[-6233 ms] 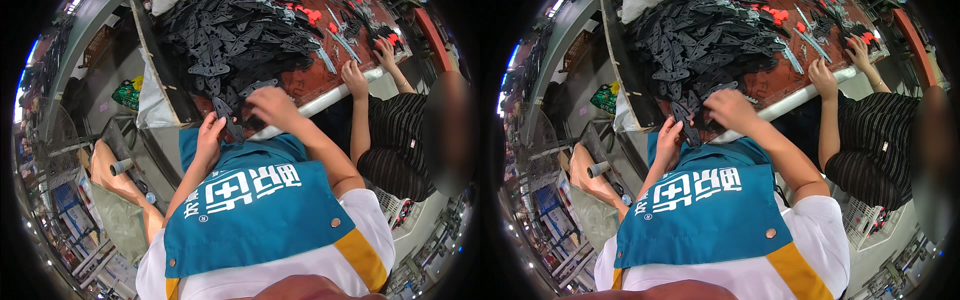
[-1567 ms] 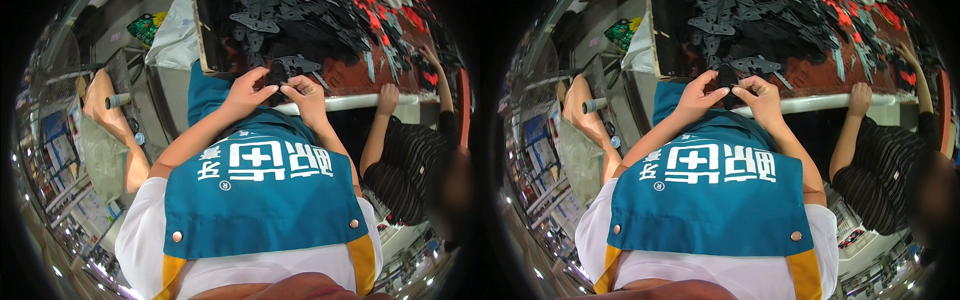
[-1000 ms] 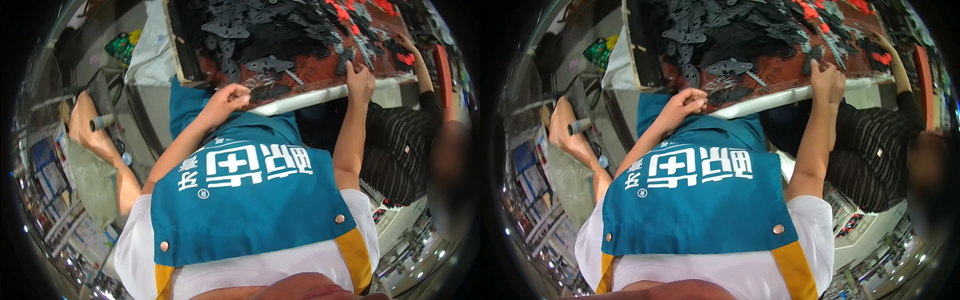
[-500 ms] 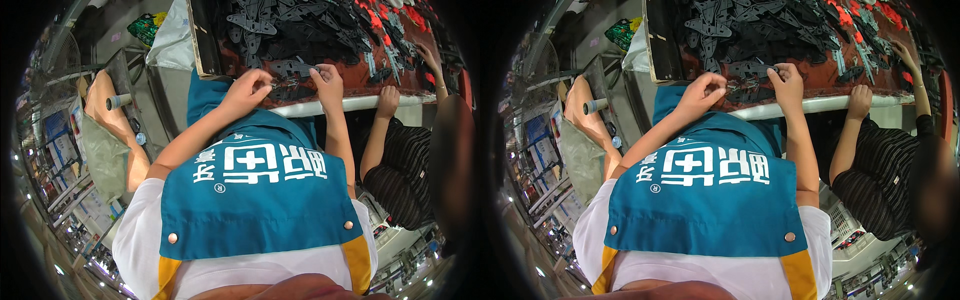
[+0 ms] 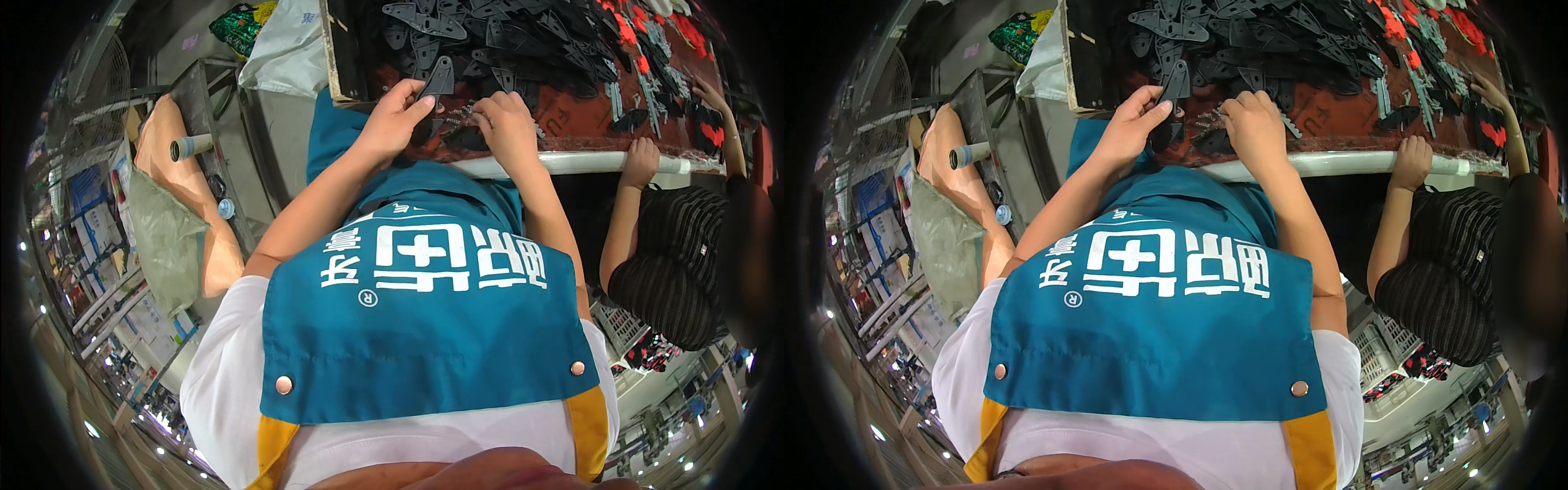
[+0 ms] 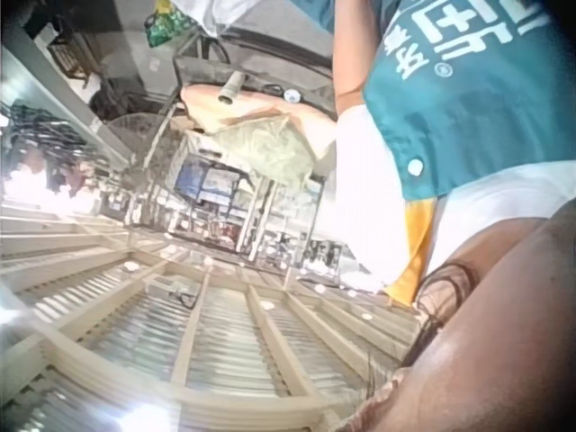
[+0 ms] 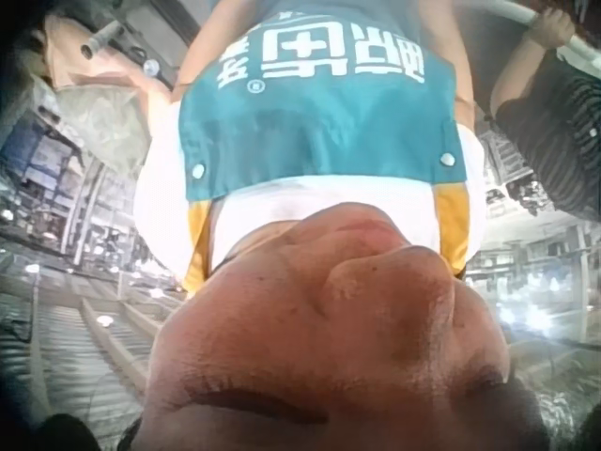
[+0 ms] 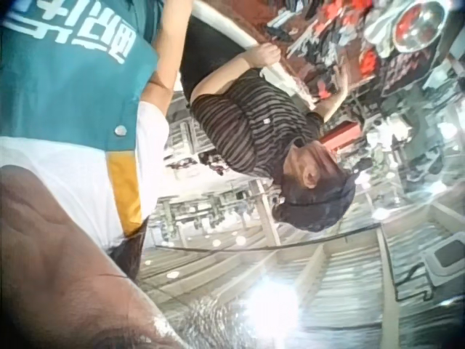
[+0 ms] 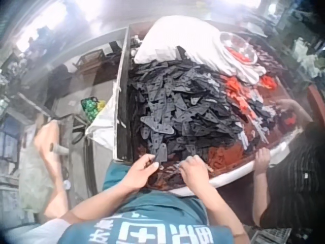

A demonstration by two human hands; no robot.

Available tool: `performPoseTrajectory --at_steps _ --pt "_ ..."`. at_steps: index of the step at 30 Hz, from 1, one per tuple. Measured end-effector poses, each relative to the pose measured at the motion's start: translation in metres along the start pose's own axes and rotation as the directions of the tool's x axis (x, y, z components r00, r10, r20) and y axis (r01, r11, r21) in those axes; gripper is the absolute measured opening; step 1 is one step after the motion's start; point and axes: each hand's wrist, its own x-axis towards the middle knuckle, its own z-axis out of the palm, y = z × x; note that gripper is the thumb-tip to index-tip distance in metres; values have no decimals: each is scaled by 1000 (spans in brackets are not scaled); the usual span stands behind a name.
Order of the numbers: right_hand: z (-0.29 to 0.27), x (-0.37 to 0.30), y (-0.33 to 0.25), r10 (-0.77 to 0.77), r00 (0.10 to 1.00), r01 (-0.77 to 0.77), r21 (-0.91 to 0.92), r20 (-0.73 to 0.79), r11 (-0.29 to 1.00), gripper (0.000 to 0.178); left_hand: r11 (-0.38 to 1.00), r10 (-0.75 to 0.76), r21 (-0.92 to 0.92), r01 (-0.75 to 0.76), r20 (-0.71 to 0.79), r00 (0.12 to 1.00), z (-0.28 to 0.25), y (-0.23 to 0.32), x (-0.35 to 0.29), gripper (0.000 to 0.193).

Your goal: The person repeatedly picks up small black plastic components and metal fasteners from a table, aligns them, and presses them together by hand. A coworker across the table performs a similar assembly task with red and black parts. The camera wearer continues this repetitive assembly throughout the clip.

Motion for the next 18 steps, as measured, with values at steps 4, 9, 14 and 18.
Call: performPoseTrajectory --at_steps 4,9,14,18 --pt "13 10 -8 -40 997 44 -72 59 996 11 999 -45 -19 44 -46 998 -9 -4 -9 27" --pt "18 10 -14 32 982 11 -225 184 974 14 998 -61 -31 60 -54 997 -11 0 -10 26" --pt "15 12 -19 52 988 -20 -216 144 976 13 966 215 164 -198 -95 972 -5 -10 -10 35" --pt "-11 8 -24 206 961 -252 278 184 927 14 687 410 596 -415 153 899 -5 -2 -8 28"
